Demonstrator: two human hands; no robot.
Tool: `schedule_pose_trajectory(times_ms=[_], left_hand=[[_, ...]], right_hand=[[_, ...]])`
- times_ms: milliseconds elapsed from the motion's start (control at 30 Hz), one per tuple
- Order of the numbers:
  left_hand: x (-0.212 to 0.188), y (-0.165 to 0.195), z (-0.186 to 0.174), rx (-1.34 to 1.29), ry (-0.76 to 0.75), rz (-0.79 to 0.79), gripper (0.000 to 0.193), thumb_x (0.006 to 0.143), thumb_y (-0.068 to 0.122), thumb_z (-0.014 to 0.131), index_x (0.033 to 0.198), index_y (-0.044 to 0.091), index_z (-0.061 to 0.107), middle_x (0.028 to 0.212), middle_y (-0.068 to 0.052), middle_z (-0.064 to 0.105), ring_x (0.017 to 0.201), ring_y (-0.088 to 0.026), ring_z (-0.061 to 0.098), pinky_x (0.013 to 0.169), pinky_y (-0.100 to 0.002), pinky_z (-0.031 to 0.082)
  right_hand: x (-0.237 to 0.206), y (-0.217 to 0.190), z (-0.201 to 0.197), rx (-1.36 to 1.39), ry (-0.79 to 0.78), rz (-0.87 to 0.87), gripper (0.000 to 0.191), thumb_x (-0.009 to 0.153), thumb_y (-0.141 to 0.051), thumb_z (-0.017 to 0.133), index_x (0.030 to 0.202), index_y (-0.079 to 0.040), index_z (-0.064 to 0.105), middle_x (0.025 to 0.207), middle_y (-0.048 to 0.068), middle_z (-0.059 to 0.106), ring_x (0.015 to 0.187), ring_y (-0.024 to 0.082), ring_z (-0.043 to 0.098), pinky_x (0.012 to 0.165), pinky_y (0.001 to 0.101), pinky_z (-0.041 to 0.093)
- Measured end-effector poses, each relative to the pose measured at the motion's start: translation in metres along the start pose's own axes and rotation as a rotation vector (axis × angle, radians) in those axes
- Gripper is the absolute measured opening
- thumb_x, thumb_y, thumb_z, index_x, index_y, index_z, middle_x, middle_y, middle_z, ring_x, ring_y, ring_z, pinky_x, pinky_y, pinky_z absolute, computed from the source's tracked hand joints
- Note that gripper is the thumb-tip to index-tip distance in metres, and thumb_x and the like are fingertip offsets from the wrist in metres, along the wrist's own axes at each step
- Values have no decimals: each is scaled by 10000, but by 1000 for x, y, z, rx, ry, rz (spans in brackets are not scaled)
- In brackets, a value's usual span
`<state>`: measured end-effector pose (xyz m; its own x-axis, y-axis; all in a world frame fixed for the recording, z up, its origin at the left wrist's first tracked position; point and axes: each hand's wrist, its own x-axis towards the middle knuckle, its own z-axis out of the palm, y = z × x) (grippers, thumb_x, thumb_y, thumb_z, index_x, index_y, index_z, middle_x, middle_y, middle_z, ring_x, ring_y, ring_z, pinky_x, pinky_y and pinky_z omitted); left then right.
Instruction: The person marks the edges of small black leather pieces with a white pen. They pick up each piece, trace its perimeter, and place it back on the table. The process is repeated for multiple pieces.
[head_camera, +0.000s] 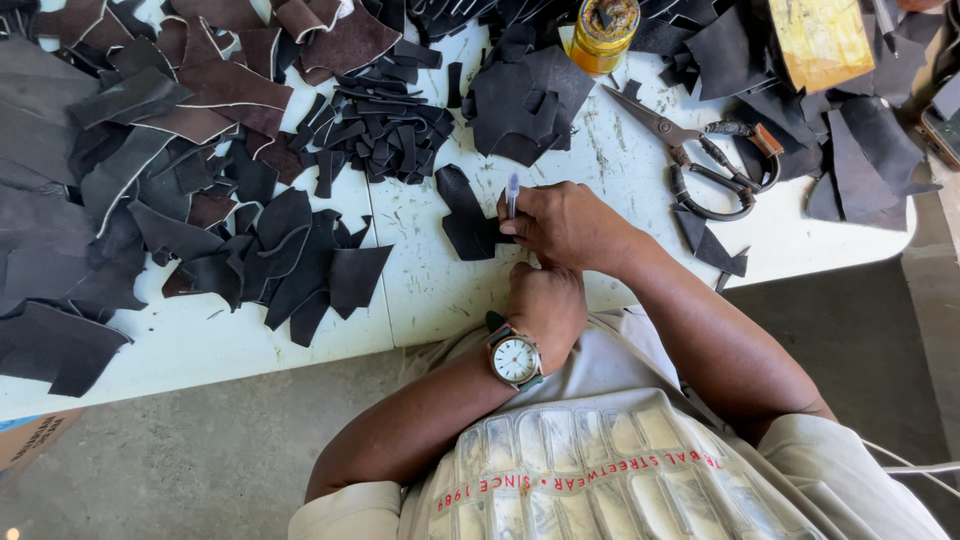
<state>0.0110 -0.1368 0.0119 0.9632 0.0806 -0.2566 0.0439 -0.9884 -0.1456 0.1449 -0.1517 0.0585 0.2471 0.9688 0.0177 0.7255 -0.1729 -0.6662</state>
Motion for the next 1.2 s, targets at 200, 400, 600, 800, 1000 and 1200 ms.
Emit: schedule_pose_trajectory(times_ms=[200, 400, 600, 800, 1000, 1200], left_hand=[[4, -1, 8, -62, 97, -14, 275, 850, 237, 650, 1066, 70, 684, 834, -38, 705, 676, -179, 643, 554, -396, 413], [3, -5, 12, -95, 79, 25, 249, 839, 243, 662, 1025, 81, 694, 845, -36, 709, 732, -188, 654, 590, -409, 428], [1, -9, 7, -82, 66, 38, 315, 843, 245, 659, 1082, 42, 684, 882, -55, 724, 762, -188, 673, 604, -410, 448], [-1, -16, -6, -32, 58, -20, 535, 887, 244, 593, 1286, -110, 545, 1068, -300, 682, 812, -249, 715, 660, -359, 509], [-8, -25, -18, -89, 35, -64, 672, 929, 207, 534, 1432, -209, 375, 1286, -562, 453, 768, -286, 745, 691, -308, 550], [-14, -34, -19, 1, 241, -67, 674, 878, 228, 544, 1376, -204, 402, 1263, -512, 478, 887, -308, 741, 657, -262, 566]], right_hand=[[-1, 0, 5, -19, 46, -70, 138, 946, -241, 676, 1008, -122, 649, 763, 99, 716, 702, 349, 694, 634, 449, 535], [1, 1, 10, -122, 96, -52, 162, 961, -267, 687, 993, -114, 641, 735, 119, 697, 685, 364, 683, 627, 460, 530], [2, 2, 13, -137, 144, -97, 190, 938, -274, 698, 992, -105, 630, 783, 117, 705, 693, 364, 682, 605, 456, 521], [1, 7, 7, 86, 129, 12, 148, 966, -251, 671, 1005, -121, 611, 765, 106, 700, 703, 326, 702, 641, 423, 538], [2, 6, 0, 11, 75, -16, 131, 976, -245, 661, 989, -121, 618, 728, 131, 678, 691, 359, 674, 639, 446, 522], [-19, 20, -19, 72, 89, 15, 133, 981, -221, 618, 1014, -93, 599, 793, 140, 686, 755, 370, 675, 685, 456, 525]])
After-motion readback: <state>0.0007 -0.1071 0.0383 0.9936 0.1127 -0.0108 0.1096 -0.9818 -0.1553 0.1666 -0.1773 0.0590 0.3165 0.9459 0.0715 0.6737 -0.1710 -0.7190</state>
